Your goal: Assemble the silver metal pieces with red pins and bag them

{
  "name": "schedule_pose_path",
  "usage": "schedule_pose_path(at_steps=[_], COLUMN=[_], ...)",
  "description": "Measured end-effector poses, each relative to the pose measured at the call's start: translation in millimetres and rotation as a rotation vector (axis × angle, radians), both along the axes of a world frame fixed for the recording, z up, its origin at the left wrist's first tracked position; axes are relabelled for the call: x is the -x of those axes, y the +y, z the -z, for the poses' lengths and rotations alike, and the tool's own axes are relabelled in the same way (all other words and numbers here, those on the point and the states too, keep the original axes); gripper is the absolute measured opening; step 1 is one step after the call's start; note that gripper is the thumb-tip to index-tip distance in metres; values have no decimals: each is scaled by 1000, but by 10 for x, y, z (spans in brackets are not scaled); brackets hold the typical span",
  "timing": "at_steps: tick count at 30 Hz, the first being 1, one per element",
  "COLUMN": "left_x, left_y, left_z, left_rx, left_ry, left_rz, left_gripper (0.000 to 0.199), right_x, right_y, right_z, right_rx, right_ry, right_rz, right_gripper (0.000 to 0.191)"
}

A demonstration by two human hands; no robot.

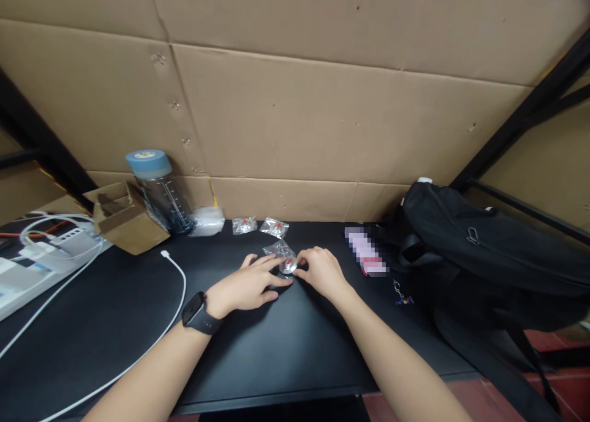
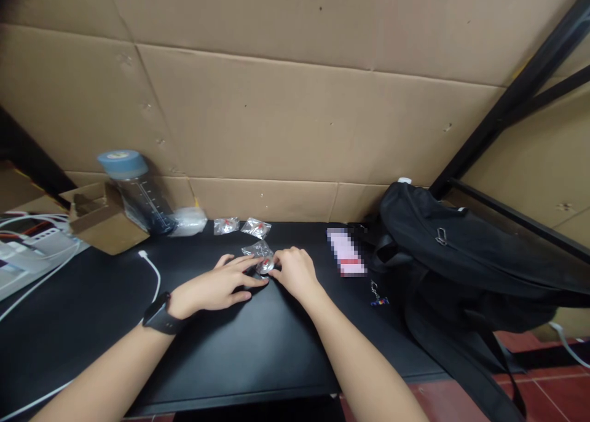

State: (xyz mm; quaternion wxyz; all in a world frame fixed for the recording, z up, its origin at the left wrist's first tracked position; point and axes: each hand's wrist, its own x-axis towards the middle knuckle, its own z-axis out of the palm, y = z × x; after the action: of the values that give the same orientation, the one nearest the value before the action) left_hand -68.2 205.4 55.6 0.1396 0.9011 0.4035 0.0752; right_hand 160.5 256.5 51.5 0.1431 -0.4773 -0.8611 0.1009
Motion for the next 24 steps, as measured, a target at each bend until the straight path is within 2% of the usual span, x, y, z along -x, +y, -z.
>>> schedule_pose_path(at_steps=[7, 12, 15, 19, 24], left_x=[46, 63, 61, 52, 64], left_y=[45, 61, 61, 58, 65], left_z=[11, 35, 23, 3, 27], left_rx=[65, 87, 103, 102, 85], left_ry=[2, -22, -27, -34, -33], left_rz=[6, 18, 33, 38, 51], left_gripper=[47, 48, 49, 49, 49], right_x=[-61, -85, -102, -142, -149], right_y=[-15, -21, -8, 14, 0], right_z=[-41, -21, -15, -37, -60], right_rx=[-12, 33, 61, 17, 82], right_ry=[22, 73, 90, 76, 84], right_rz=[-18, -143, -152, -106, -204], right_gripper=[25, 51, 46, 36, 55])
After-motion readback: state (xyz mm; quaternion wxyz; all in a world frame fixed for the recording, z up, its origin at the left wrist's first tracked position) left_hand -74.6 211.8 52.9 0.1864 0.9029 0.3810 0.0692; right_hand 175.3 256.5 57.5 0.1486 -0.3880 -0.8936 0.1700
